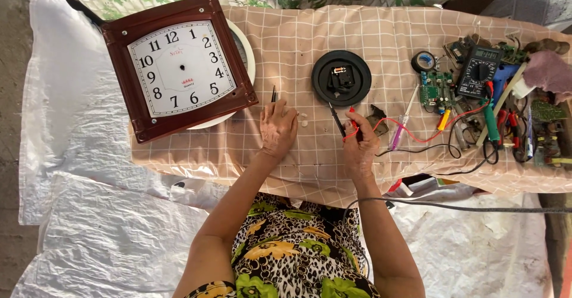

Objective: The person uses a multimeter to test a small black electronic component on a table. They hold the component with one hand and touch the multimeter probes to its terminals with the other hand, repeatedly checking the connection.

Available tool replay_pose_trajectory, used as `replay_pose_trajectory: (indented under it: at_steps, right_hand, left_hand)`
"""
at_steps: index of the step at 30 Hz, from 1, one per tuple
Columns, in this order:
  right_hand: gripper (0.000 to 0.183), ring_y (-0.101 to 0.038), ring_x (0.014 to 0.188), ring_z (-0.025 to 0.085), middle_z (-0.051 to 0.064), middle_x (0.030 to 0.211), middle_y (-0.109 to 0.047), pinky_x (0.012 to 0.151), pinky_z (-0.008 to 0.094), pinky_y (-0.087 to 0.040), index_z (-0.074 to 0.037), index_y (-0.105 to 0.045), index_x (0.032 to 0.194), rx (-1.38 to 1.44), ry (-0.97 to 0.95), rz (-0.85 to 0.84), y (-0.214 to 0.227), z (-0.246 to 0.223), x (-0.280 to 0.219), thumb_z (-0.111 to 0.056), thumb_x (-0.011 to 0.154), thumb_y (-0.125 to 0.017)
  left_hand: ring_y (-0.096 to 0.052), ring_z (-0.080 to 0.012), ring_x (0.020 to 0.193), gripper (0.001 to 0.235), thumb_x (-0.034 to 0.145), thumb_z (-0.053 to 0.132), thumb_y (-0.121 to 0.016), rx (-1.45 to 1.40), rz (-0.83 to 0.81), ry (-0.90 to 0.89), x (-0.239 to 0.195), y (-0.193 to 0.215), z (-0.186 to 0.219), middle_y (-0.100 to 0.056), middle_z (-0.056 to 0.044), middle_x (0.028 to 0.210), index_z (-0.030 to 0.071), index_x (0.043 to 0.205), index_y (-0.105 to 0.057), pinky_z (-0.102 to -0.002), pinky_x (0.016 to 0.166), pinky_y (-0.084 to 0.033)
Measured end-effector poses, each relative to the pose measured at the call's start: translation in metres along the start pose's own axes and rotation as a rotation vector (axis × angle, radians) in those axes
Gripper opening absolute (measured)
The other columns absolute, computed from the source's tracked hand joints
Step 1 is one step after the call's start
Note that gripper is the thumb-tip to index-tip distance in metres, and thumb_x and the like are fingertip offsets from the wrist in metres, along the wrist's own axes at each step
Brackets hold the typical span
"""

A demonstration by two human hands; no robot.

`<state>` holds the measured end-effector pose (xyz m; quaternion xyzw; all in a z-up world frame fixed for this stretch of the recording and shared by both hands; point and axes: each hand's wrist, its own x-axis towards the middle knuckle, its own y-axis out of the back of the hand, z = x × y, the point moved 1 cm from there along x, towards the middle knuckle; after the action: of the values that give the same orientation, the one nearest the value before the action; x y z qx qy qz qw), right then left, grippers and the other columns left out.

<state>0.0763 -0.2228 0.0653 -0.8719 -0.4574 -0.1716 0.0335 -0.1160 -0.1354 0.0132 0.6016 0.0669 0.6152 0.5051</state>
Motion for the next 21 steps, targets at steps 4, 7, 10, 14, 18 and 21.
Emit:
replay_pose_trajectory:
  at_steps: [4,7,10,14,18,21]
  right_hand:
    - [0.016,-0.056,0.069,0.009,0.007,0.085,-0.069,0.066,0.027,-0.051,-0.011,-0.079,0.115,-0.029,0.013,-0.014,0.001,0.002,-0.002,-0.008,0.101,-0.071]
    - [0.017,-0.059,0.079,0.012,0.009,0.09,-0.07,0.075,0.031,-0.053,-0.009,-0.078,0.115,-0.051,0.011,-0.024,-0.002,-0.003,-0.005,-0.005,0.102,-0.069]
    - [0.018,-0.059,0.085,0.011,0.008,0.096,-0.072,0.082,0.031,-0.053,-0.01,-0.078,0.115,-0.058,0.027,-0.018,-0.005,0.002,-0.008,-0.004,0.102,-0.068]
    - [0.02,-0.069,0.094,0.024,0.013,0.102,-0.074,0.089,0.039,-0.054,-0.007,-0.077,0.114,-0.164,0.186,0.006,-0.013,-0.005,0.0,0.003,0.098,-0.069]
    - [0.023,-0.072,0.095,0.031,0.014,0.102,-0.074,0.088,0.04,-0.054,-0.007,-0.077,0.115,-0.222,0.306,0.019,-0.015,-0.01,0.011,0.005,0.098,-0.068]
    - [0.025,-0.072,0.098,0.03,0.012,0.105,-0.074,0.09,0.039,-0.054,-0.007,-0.076,0.117,-0.202,0.347,0.011,-0.02,-0.017,0.014,0.005,0.099,-0.066]
  left_hand:
    - [-0.061,-0.0287,0.107,0.005,0.08,0.017,-0.077,-0.027,-0.009,0.02,-0.002,0.001,-0.002,-0.064,-0.008,0.111,0.017,0.082,-0.072,-0.041,0.079,-0.051]
    - [-0.061,-0.0294,0.105,0.008,0.081,0.013,-0.075,-0.081,0.012,0.08,0.001,0.007,0.006,-0.064,-0.009,0.111,0.015,0.088,-0.073,-0.04,0.076,-0.052]
    - [-0.064,-0.0259,0.096,0.012,0.085,0.004,-0.072,-0.244,0.016,0.178,0.001,0.018,0.035,-0.067,-0.01,0.105,0.014,0.09,-0.076,-0.034,0.074,-0.053]
    - [-0.067,-0.02,0.087,0.012,0.093,0.011,-0.074,-1.17,-0.092,0.6,0.007,0.036,0.096,-0.072,-0.011,0.096,0.008,0.105,-0.077,-0.031,0.067,-0.053]
    - [-0.068,-0.0137,0.083,0.024,0.091,0.027,-0.082,-1.417,-0.288,1.096,0.012,0.018,0.106,-0.076,-0.008,0.094,0.009,0.107,-0.079,-0.025,0.071,-0.057]
    - [-0.074,-0.0164,0.081,0.019,0.087,0.023,-0.085,-1.557,-0.254,1.213,0.021,-0.003,0.099,-0.076,-0.008,0.089,0.011,0.1,-0.079,-0.027,0.067,-0.061]
